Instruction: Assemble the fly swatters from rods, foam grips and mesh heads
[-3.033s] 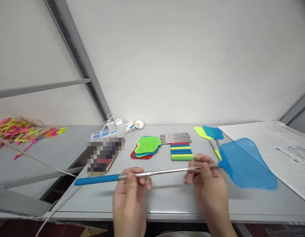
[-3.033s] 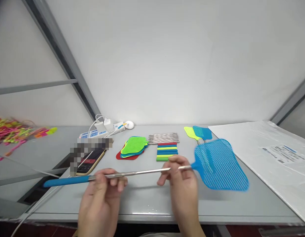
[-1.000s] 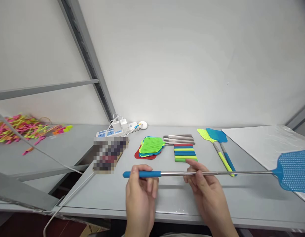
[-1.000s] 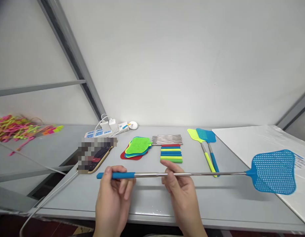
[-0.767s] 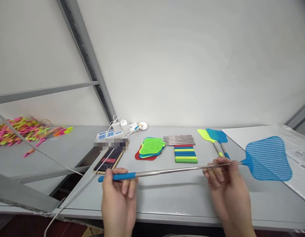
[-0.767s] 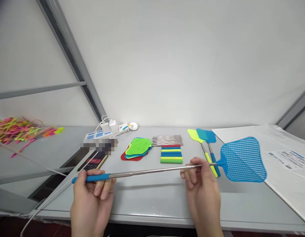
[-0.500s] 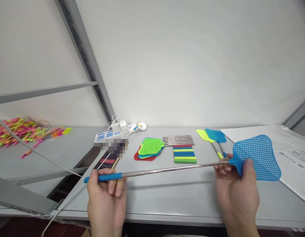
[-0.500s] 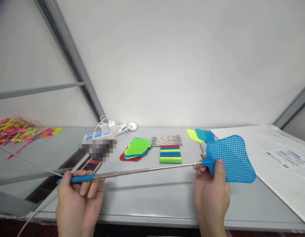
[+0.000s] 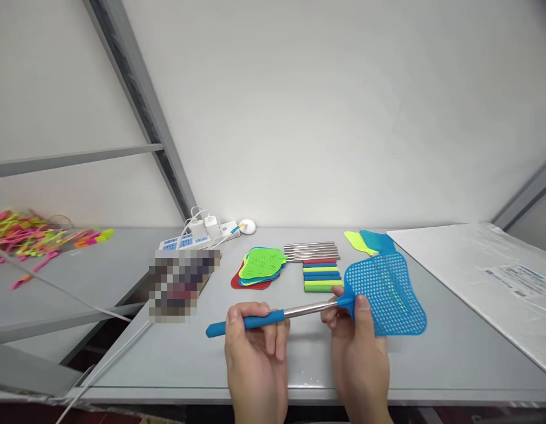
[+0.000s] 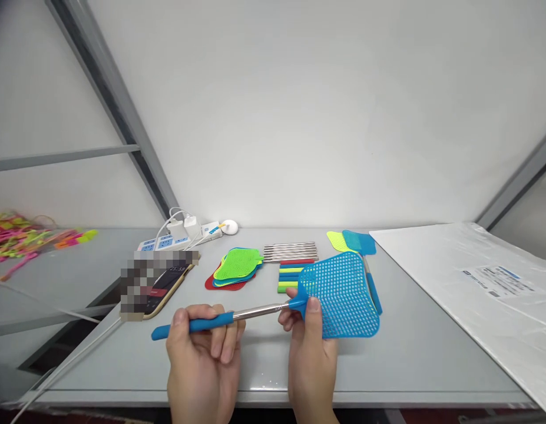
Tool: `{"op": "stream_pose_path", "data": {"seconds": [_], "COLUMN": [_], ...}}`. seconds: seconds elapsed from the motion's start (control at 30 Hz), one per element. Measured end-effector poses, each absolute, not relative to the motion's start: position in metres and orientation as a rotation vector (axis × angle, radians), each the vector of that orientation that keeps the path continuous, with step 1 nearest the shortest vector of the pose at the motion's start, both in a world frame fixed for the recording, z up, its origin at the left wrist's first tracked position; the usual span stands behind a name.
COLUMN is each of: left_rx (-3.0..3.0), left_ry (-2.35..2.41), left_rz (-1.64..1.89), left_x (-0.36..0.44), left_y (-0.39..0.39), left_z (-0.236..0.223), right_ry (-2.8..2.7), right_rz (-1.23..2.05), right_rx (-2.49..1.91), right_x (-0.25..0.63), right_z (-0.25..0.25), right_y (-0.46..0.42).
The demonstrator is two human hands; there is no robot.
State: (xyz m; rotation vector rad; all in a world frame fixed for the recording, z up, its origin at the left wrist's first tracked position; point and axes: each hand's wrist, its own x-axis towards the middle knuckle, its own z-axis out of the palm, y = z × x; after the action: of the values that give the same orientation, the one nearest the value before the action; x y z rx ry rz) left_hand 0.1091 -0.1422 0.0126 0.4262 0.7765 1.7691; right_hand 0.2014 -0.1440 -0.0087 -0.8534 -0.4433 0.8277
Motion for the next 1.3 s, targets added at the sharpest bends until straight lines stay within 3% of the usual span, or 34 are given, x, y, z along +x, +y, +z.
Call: {"op": "stream_pose_path", "data": {"seconds": [0.2,0.43,0.6,0.7,1.03,1.3], "left_rx": [0.548,0.883,1.404,1.658,1.919,1.961], "left_ry": [0.742,0.982,1.253,1.340,1.436,1.449], "left_rz": [1.380,1.546,1.391,1.331,0.883,0.855], "left_x": [0.127,0.107,0.067,0.054,0.051,0.051], "left_y": [-0.148,-0.140,-0.129,-0.124,-0.124,-0.120], "left_z": [-0.012,-0.013,-0.015,-0.022,-0.032,-0.032], "right_ry": [-0.926,-0.955,-1.162,-1.352,-1.482,-1.495], "right_rz": [0.931,0.553,0.147,0.069,0.056,0.038], "right_rx": [-0.971,-1.094,-1.989,-2.280,-2.394,-2.397], "right_x": [0.195,0.283,0.345,0.357,0.359,0.357], "right_z": [-0.015,0.004,0.012,0.006,-0.008,-0.015], "right_y": [-0.151,-0.134,-0.124,-0.113,-0.087,-0.081]}}
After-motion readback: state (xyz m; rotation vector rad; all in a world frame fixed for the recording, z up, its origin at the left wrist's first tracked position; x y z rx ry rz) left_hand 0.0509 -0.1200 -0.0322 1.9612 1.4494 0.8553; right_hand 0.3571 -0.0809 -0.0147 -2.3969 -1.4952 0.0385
